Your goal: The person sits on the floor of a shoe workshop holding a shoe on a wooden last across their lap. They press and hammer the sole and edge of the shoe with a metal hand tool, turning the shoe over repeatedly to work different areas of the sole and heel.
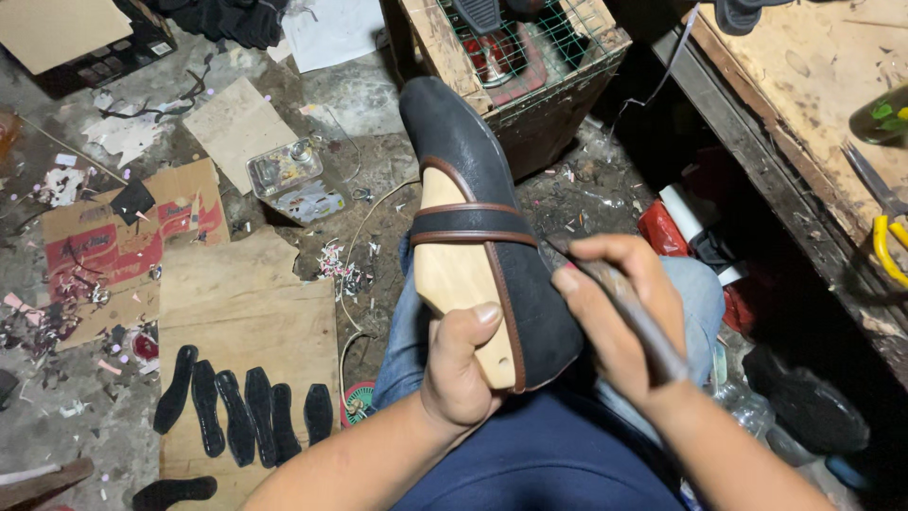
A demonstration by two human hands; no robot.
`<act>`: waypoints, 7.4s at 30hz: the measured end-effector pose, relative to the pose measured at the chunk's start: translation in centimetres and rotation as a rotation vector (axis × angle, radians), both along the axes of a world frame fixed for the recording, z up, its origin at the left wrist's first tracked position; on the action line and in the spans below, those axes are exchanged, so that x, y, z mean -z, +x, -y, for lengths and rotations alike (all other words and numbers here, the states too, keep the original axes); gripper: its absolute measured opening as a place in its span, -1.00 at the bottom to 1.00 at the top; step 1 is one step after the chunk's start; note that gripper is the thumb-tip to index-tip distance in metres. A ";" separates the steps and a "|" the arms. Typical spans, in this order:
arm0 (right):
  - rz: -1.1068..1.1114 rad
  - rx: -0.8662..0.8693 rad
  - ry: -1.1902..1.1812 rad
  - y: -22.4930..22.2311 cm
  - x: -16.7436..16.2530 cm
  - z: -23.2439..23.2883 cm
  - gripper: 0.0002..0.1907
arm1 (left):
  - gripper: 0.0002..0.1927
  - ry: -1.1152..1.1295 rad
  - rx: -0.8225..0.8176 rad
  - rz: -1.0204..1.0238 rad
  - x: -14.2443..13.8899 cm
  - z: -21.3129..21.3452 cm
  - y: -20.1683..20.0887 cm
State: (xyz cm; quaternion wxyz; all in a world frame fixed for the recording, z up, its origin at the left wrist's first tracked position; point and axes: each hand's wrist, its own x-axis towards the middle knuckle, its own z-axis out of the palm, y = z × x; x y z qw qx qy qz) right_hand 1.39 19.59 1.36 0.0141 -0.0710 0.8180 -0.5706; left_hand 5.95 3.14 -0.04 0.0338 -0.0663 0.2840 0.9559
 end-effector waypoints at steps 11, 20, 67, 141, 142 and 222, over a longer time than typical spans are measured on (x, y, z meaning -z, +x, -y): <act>0.081 -0.015 -0.423 2.2 -1.5 -4.8 -0.49 | -0.49 0.184 -0.097 0.292 -3.3 3.1 -2.3; -0.217 -0.406 -0.017 1.9 -0.4 -5.3 -0.55 | -0.48 0.225 0.007 0.377 -2.1 2.9 -1.9; -0.606 -0.723 0.475 -3.7 -3.6 -1.5 -0.47 | -0.40 0.233 0.012 0.505 0.2 3.8 -4.2; 0.036 -0.363 -0.149 0.5 2.7 -1.2 -0.11 | -0.38 0.112 0.048 0.244 3.6 1.6 0.1; 0.073 -0.355 -0.109 0.5 2.5 -1.5 -0.12 | -0.39 0.081 0.049 0.181 3.8 1.4 0.4; -0.520 -0.488 0.192 -2.8 10.9 3.2 -0.68 | -0.47 -0.682 -0.060 0.160 11.7 10.9 -9.2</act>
